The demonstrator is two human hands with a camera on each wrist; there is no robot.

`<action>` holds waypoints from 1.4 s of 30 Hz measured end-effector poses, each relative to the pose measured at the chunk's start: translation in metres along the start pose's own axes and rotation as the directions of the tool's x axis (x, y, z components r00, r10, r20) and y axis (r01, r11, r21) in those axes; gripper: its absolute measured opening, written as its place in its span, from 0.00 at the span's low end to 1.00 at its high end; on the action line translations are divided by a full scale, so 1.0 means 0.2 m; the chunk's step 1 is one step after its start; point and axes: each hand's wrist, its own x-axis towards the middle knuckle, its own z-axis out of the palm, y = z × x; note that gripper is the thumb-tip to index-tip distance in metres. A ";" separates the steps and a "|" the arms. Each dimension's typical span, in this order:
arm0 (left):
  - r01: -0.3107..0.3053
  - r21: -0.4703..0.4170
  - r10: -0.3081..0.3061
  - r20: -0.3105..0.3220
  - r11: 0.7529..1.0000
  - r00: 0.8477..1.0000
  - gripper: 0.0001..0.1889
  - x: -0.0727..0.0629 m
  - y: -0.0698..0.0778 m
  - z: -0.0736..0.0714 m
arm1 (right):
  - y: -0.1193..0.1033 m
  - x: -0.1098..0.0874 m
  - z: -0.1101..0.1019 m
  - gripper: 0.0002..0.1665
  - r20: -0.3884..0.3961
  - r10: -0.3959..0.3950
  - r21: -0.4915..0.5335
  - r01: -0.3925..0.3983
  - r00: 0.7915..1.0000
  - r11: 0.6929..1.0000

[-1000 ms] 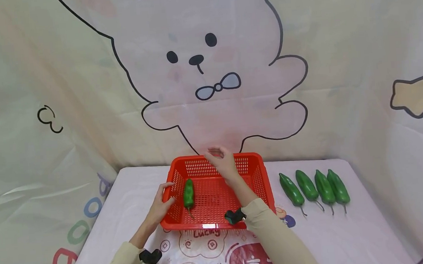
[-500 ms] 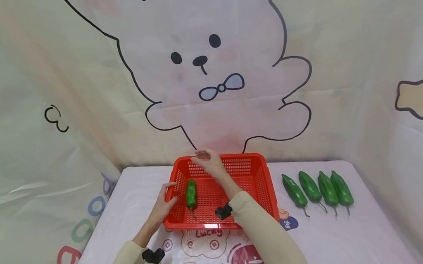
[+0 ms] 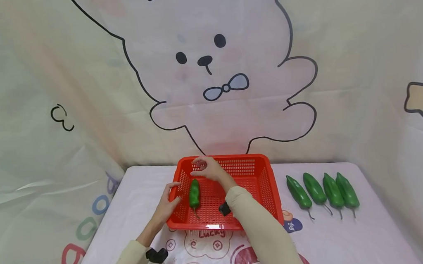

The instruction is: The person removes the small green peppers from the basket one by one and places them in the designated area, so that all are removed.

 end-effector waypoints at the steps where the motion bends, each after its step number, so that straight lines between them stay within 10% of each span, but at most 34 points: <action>1: -0.002 0.003 0.002 0.002 1.000 1.000 0.25 0.00 0.00 0.00 | 0.01 0.00 0.01 0.32 0.005 0.008 0.003 -0.008 1.000 1.000; 15: -0.010 -0.035 0.011 0.036 0.999 0.999 0.26 0.00 0.00 -0.01 | 0.05 -0.02 0.07 0.40 0.108 0.145 -0.032 -0.142 0.983 0.989; 22: 0.010 -0.010 -0.010 0.021 1.000 1.000 0.27 0.07 -0.15 0.00 | 0.09 -0.04 0.11 0.42 0.141 0.162 0.034 -0.168 0.977 0.985; 42: 0.009 -0.035 -0.008 0.033 0.999 0.999 0.27 0.08 -0.17 0.00 | 0.11 -0.10 0.19 0.43 0.034 0.266 0.170 -0.268 0.963 0.948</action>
